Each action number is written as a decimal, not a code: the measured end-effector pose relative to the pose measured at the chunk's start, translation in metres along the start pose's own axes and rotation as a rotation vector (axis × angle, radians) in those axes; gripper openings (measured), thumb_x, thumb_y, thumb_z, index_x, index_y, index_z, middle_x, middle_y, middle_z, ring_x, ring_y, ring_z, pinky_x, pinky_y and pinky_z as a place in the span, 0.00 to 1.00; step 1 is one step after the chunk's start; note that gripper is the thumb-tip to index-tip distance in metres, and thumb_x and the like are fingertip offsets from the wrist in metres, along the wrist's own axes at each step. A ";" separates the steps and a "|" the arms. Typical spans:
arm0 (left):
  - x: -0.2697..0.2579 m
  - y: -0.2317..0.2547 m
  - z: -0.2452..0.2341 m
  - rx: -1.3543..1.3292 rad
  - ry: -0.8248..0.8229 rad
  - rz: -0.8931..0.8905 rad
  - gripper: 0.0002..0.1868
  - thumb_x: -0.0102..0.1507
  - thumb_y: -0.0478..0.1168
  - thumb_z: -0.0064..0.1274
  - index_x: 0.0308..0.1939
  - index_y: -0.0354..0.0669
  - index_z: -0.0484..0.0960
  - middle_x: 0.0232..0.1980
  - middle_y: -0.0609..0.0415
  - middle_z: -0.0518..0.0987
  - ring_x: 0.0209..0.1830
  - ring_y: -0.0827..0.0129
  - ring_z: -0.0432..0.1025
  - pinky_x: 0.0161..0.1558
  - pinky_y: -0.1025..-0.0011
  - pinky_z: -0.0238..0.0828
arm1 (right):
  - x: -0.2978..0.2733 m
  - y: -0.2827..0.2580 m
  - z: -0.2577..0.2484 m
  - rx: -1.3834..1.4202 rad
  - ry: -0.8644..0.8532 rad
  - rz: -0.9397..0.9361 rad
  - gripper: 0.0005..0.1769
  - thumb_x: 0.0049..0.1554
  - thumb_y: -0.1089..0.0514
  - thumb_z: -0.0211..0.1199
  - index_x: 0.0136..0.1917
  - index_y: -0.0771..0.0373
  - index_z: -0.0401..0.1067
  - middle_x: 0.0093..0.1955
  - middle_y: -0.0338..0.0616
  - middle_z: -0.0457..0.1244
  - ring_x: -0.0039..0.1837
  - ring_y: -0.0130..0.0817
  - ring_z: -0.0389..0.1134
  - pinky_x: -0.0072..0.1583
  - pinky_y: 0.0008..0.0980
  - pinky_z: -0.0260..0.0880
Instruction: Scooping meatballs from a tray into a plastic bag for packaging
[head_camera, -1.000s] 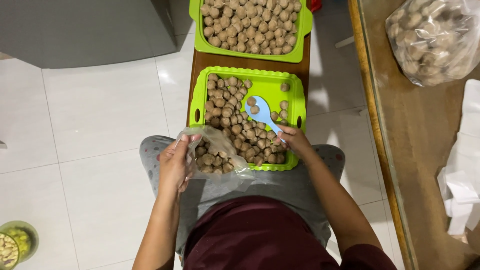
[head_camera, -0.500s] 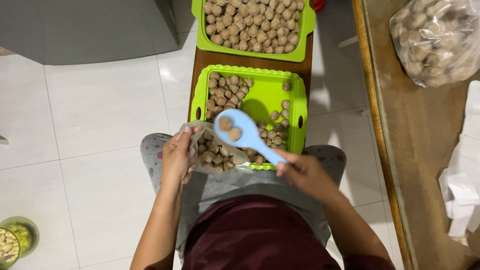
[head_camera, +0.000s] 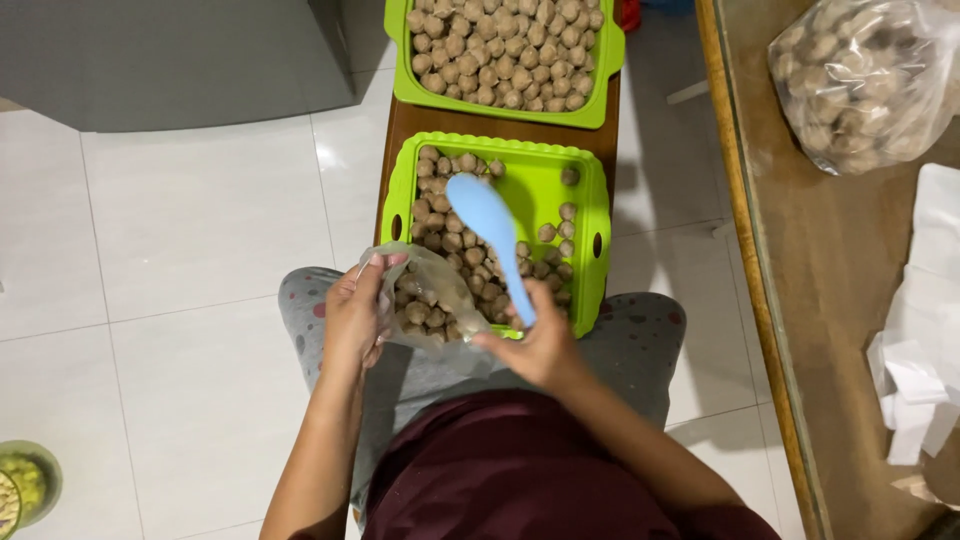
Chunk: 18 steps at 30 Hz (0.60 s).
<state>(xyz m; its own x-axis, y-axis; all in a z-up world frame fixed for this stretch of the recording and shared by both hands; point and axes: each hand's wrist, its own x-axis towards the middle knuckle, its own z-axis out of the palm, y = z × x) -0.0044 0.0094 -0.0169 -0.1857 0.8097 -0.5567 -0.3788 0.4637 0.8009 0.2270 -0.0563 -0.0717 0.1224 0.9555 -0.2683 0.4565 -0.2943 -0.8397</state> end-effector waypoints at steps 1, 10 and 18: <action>0.001 -0.004 -0.002 0.001 0.006 -0.011 0.18 0.70 0.46 0.48 0.47 0.32 0.84 0.10 0.56 0.56 0.01 0.78 0.48 0.03 0.77 0.45 | 0.002 0.016 0.015 -0.102 -0.015 0.060 0.50 0.33 0.41 0.86 0.65 0.47 0.66 0.50 0.39 0.71 0.46 0.42 0.72 0.48 0.40 0.73; -0.003 -0.001 -0.016 0.031 0.015 0.088 0.15 0.69 0.41 0.50 0.45 0.31 0.85 0.09 0.52 0.61 0.00 0.76 0.52 0.02 0.76 0.46 | 0.034 0.009 -0.023 0.820 -0.204 -0.014 0.19 0.51 0.69 0.66 0.56 0.69 0.67 0.29 0.54 0.67 0.21 0.21 0.56 0.23 0.17 0.52; -0.033 0.028 -0.012 -0.046 -0.046 0.055 0.15 0.69 0.40 0.48 0.47 0.29 0.84 0.10 0.54 0.60 0.01 0.77 0.52 0.02 0.77 0.47 | 0.015 -0.037 -0.070 0.921 -0.362 -0.081 0.14 0.56 0.70 0.59 0.55 0.67 0.64 0.28 0.43 0.60 0.22 0.22 0.55 0.23 0.20 0.57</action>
